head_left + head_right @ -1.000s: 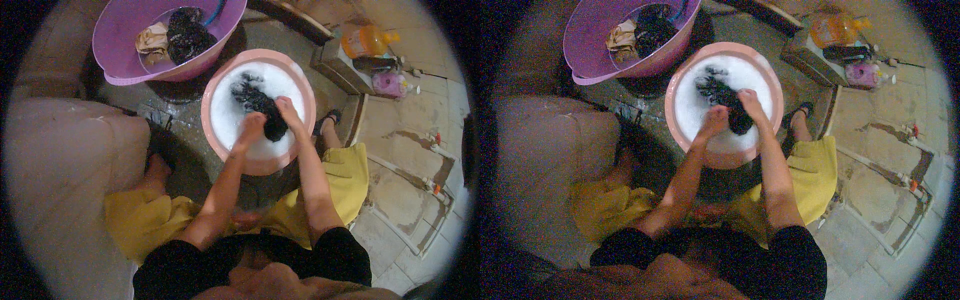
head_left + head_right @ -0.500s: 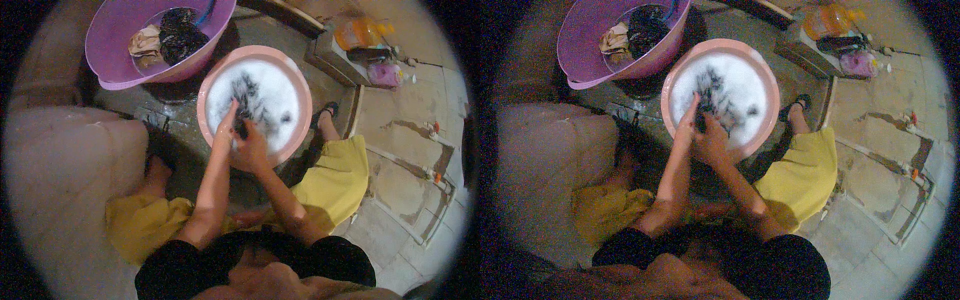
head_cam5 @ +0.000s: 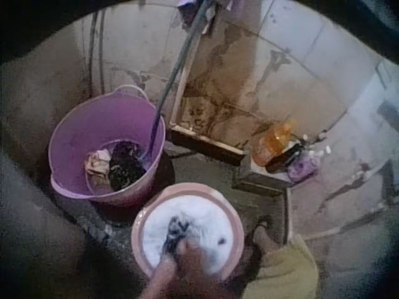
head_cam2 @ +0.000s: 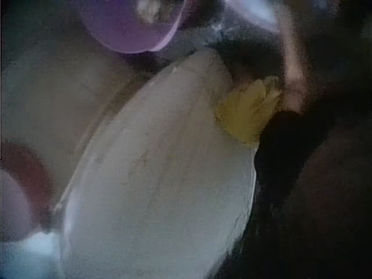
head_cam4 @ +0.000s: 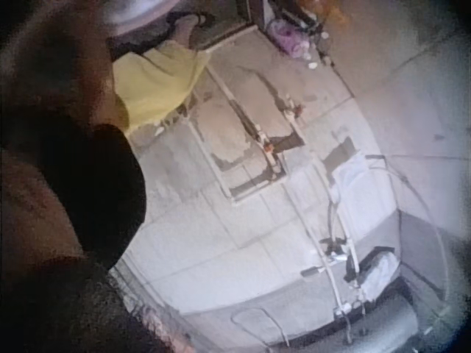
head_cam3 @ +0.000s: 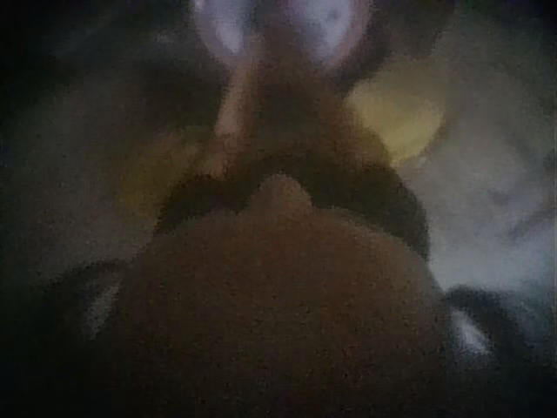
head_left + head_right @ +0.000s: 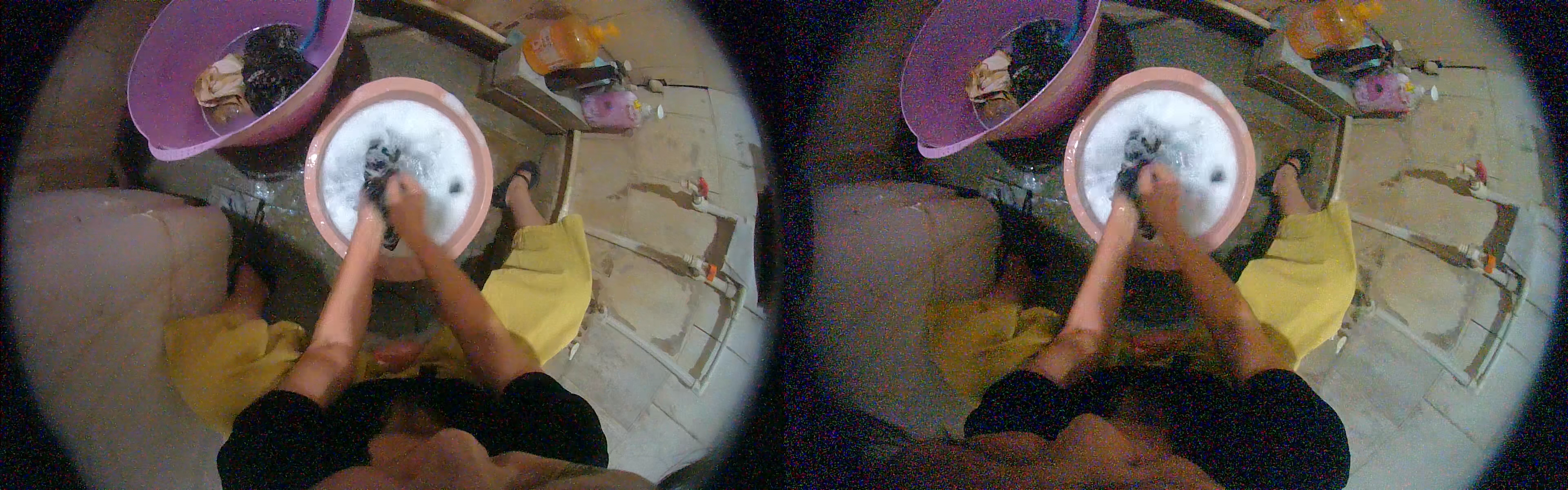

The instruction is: The person washes several pieces of clothing in a basin of soapy water by hand, scrubbing, wringing, and rinsing them one by one.

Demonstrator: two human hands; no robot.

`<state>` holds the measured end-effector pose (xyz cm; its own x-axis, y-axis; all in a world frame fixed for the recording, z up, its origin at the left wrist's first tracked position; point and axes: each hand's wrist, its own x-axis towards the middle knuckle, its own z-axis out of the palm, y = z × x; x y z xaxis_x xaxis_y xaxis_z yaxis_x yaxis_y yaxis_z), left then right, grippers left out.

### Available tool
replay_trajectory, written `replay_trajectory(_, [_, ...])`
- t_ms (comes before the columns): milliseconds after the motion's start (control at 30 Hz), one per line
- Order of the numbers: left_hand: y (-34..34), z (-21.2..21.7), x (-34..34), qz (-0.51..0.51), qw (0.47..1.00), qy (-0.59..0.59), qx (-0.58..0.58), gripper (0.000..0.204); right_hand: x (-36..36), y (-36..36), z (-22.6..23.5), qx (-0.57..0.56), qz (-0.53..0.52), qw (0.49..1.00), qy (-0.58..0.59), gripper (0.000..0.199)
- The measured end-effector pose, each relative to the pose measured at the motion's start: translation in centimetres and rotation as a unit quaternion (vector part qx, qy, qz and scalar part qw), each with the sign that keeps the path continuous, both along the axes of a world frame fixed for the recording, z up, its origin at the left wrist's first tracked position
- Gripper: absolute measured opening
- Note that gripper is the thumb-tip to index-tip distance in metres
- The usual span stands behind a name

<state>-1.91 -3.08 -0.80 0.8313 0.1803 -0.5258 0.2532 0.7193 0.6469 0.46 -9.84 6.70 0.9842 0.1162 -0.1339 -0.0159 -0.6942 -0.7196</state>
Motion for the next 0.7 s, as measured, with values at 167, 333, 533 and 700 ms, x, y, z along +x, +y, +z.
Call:
replay_trajectory(167, [-3.2,10.5,4.5,0.011,0.999,0.048,0.024,0.04,9.3,-10.6,-3.1,-0.084,-0.064,0.976,0.193,0.035])
replay_trajectory(333, [1.7,2.8,1.7,0.075,0.913,0.117,0.384,0.042,4.4,-7.2,-1.9,-0.074,0.089,0.991,-0.061,0.048])
replay_trajectory(533, [-1.0,0.4,2.4,-0.108,0.94,0.191,0.261,0.05,6.7,-8.0,-5.1,-0.153,0.004,0.966,0.209,0.045])
replay_trajectory(700, [1.0,3.8,2.4,-0.065,0.964,0.194,-0.17,0.056,-1.5,-2.6,3.8,-0.181,0.138,0.972,-0.049,0.039])
